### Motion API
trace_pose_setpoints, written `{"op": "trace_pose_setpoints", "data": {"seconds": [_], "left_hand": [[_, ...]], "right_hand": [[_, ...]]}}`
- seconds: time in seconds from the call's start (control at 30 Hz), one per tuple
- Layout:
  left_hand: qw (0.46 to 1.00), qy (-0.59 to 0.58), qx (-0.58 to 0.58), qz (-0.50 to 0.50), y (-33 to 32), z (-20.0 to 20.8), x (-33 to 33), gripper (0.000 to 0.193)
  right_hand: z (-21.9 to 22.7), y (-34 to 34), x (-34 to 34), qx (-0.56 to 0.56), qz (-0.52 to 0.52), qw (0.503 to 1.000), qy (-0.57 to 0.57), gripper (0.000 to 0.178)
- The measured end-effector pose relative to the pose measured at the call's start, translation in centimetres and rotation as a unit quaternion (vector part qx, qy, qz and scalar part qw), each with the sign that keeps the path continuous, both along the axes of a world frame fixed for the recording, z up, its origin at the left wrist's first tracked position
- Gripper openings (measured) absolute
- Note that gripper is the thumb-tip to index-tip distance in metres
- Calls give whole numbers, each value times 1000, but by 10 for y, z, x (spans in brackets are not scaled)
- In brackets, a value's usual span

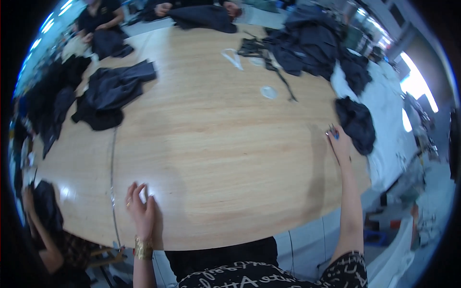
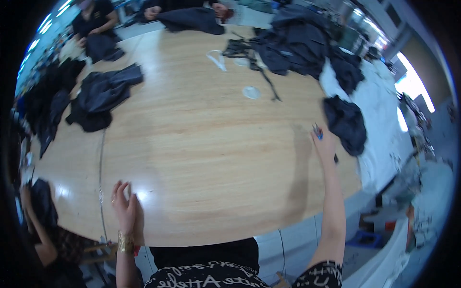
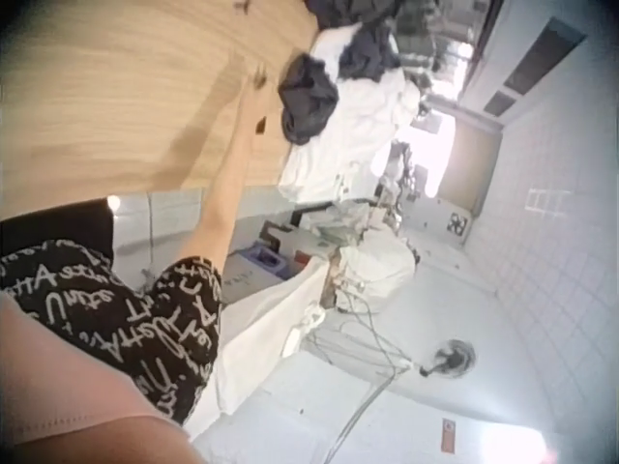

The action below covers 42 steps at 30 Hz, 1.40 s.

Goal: Trimming loose threads and finishing details on gray garments using thread snips in a textile factory.

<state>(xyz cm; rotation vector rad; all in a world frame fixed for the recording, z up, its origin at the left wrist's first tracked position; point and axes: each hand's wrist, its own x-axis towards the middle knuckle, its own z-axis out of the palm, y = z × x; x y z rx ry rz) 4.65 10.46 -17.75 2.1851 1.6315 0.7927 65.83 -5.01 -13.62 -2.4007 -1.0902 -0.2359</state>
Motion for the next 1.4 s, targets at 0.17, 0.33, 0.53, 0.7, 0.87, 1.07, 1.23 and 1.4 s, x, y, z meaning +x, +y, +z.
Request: {"op": "trace_pose_setpoints", "data": {"seconds": [0.17, 0.33, 0.53, 0.7, 0.87, 1.07, 1.23, 1.4], "left_hand": [[994, 1, -7, -110, 76, 14, 38, 49], [989, 63, 121, -54, 214, 3, 34, 45], [979, 11, 166, 122, 326, 7, 35, 48], [952, 264, 81, 131, 369, 2, 16, 22], [949, -164, 254, 84, 339, 80, 62, 12], [899, 57, 33, -433, 143, 100, 78, 24], [941, 9, 70, -332, 82, 61, 63, 34], [964, 42, -4, -263, 50, 41, 61, 55]], "right_hand": [[-55, 55, -160, 35, 205, 978, -6, 22], [-44, 119, -227, -1, 232, 973, 0, 33], [-45, 122, -223, -20, 216, 976, -3, 44], [-46, 125, -226, -28, 216, 976, 1, 42], [-48, 124, -224, 16, 228, 973, 30, 47], [-56, 116, -212, 52, 178, 981, 60, 24], [-53, 123, -213, 197, 115, 952, 205, 15], [-21, 96, -276, 126, 201, 954, 182, 21]]}}
